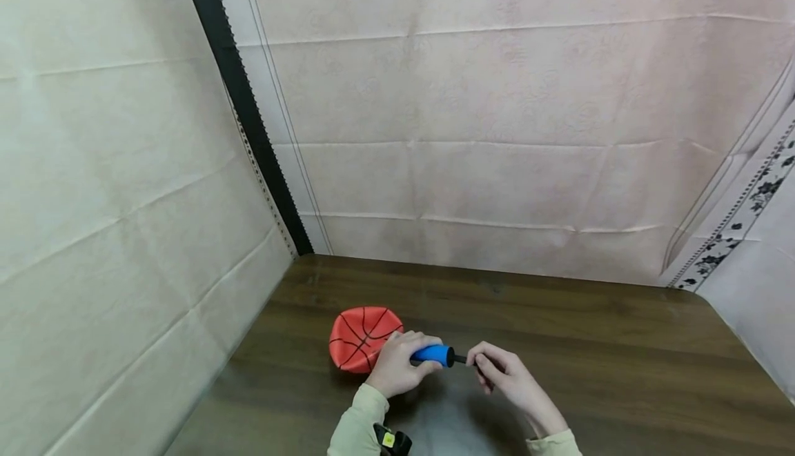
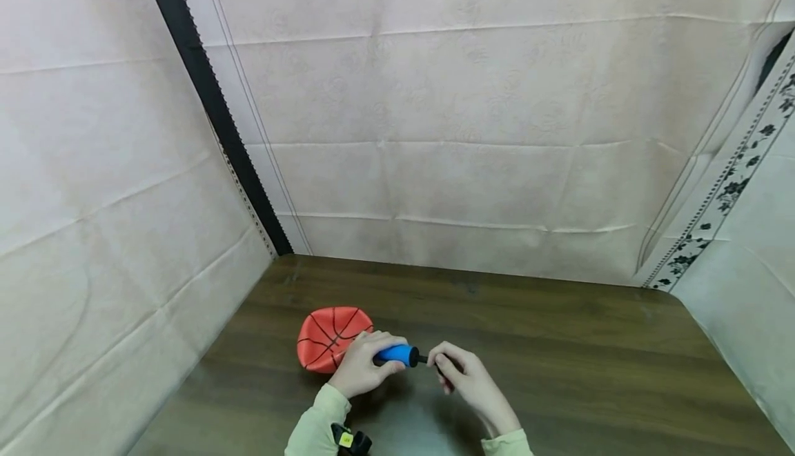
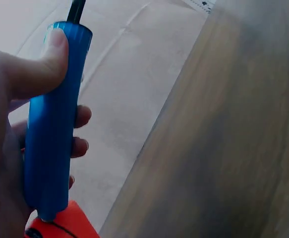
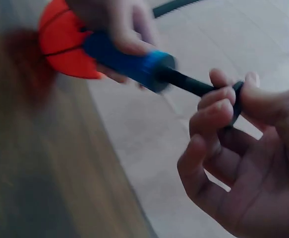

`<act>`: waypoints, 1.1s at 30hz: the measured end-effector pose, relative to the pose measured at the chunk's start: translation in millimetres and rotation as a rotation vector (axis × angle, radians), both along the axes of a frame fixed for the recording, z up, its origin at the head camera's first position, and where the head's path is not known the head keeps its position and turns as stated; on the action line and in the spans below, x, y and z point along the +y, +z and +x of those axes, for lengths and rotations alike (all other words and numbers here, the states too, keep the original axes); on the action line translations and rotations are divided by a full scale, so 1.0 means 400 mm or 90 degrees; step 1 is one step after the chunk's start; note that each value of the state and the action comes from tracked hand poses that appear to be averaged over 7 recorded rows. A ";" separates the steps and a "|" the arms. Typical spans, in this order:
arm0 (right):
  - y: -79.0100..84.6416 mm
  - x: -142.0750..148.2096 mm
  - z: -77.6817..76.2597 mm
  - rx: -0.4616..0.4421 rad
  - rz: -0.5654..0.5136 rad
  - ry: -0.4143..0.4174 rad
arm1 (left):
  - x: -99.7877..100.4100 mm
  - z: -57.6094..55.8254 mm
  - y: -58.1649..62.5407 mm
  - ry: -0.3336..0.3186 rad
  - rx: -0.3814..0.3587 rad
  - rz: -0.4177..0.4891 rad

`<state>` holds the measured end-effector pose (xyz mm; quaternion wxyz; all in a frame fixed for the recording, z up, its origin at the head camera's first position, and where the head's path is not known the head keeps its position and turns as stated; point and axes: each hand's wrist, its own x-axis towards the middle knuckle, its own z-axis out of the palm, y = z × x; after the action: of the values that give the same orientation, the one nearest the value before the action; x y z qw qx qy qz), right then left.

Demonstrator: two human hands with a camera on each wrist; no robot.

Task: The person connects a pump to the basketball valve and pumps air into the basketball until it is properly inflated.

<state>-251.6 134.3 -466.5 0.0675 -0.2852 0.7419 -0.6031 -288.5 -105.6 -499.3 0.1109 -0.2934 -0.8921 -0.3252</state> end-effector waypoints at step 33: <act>0.032 0.016 0.023 -0.012 -0.072 0.082 | 0.000 0.003 -0.006 -0.044 -0.033 0.101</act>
<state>-242.3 140.5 -453.6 0.0972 -0.3297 0.6862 -0.6410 -287.2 -105.4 -501.6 0.0990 -0.3058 -0.8555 -0.4060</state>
